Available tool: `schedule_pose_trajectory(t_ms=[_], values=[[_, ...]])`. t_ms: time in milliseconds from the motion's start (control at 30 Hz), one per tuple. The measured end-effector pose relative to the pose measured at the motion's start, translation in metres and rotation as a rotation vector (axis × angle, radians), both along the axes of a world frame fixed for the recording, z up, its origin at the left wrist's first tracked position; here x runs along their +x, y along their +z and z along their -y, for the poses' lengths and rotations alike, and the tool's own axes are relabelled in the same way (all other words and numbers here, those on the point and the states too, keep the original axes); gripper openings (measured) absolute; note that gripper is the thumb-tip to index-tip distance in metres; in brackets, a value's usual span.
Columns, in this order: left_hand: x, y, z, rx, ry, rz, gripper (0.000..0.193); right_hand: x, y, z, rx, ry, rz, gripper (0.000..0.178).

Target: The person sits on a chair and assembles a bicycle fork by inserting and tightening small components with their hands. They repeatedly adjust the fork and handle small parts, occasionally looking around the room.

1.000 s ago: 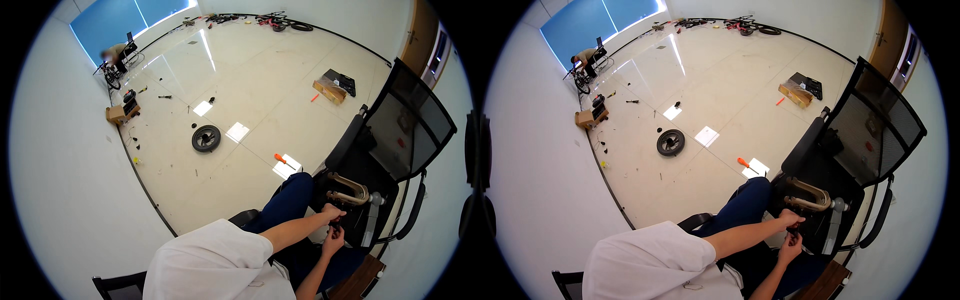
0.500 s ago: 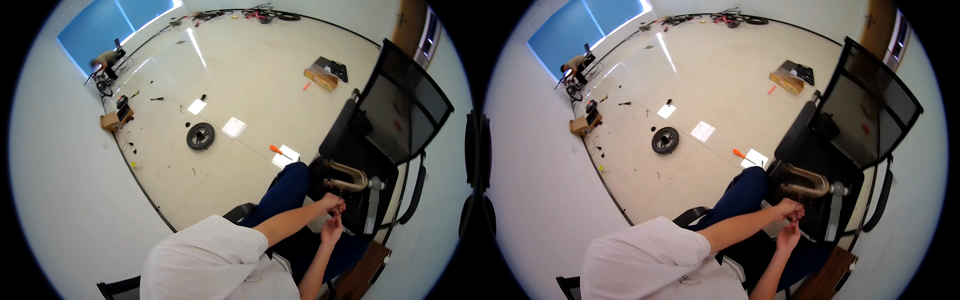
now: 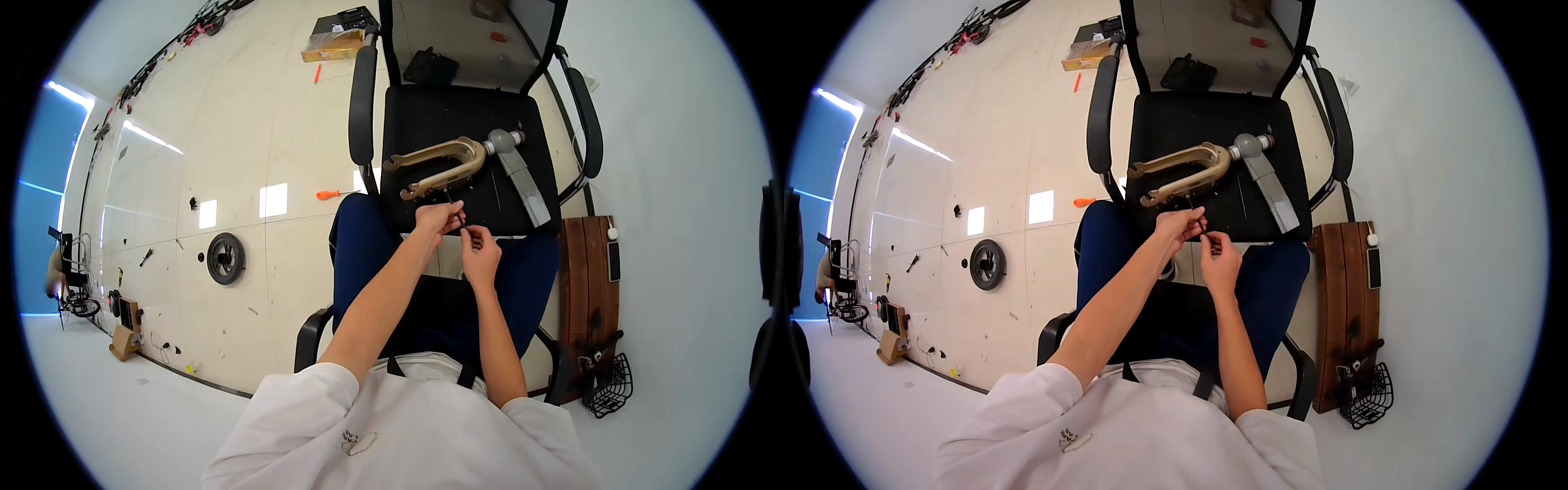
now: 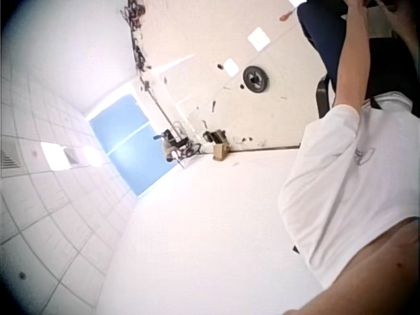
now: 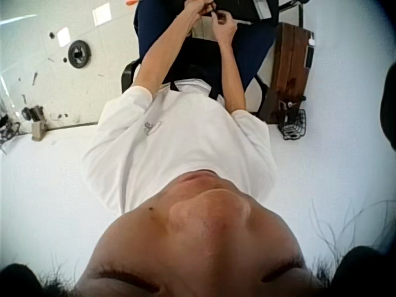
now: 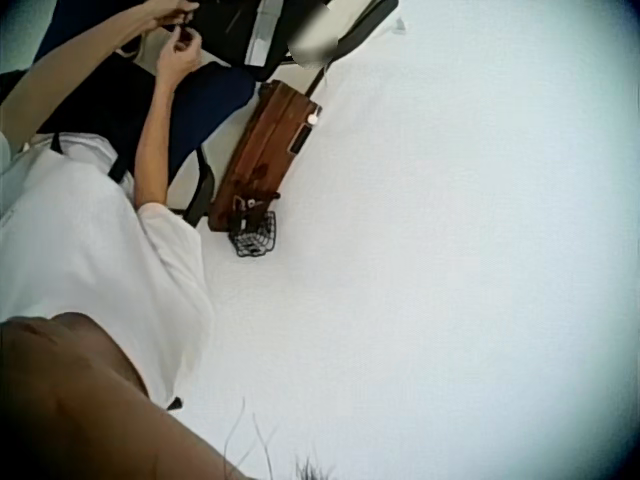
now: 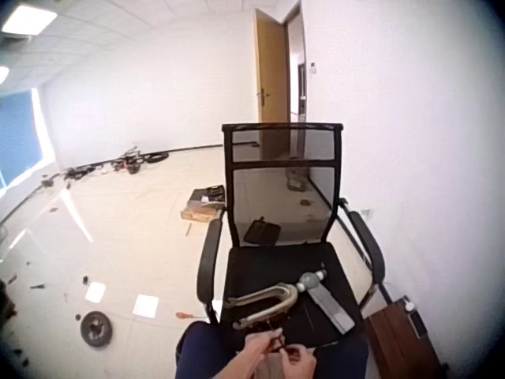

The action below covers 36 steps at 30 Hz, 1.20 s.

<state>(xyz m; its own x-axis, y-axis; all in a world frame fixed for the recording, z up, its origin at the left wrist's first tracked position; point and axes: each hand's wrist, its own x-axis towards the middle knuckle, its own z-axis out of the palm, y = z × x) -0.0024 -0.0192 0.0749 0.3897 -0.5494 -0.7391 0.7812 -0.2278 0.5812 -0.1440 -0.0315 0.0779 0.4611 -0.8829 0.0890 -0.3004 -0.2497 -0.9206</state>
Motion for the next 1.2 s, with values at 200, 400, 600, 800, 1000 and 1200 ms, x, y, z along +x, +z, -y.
schedule_pose_trajectory(t_ms=[200, 400, 600, 800, 1000, 1200], values=[[-0.003, -0.005, -0.005, -0.033, 0.027, 0.018, 0.015, 0.01, 0.006, 0.002, 0.409, 0.043, 0.211, 0.024], [-0.007, -0.023, -0.021, -0.351, -0.001, -0.099, 0.015, 0.011, -0.003, 0.006, 1.141, -0.085, 0.67, 0.023], [0.003, -0.025, -0.013, -0.227, 0.06, -0.126, 0.014, 0.003, -0.003, 0.006, 0.914, -0.051, 0.359, 0.025], [0.003, -0.005, -0.013, -0.036, -0.01, -0.062, 0.014, 0.0, -0.004, 0.0, 0.484, 0.0, 0.198, 0.025], [-0.003, -0.015, -0.006, -0.018, 0.055, -0.034, 0.012, 0.003, -0.004, 0.012, 1.091, -0.168, 0.618, 0.024], [-0.009, -0.013, -0.01, -0.183, 0.045, -0.133, 0.011, -0.009, -0.036, 0.012, 1.304, -0.074, 0.651, 0.025]])
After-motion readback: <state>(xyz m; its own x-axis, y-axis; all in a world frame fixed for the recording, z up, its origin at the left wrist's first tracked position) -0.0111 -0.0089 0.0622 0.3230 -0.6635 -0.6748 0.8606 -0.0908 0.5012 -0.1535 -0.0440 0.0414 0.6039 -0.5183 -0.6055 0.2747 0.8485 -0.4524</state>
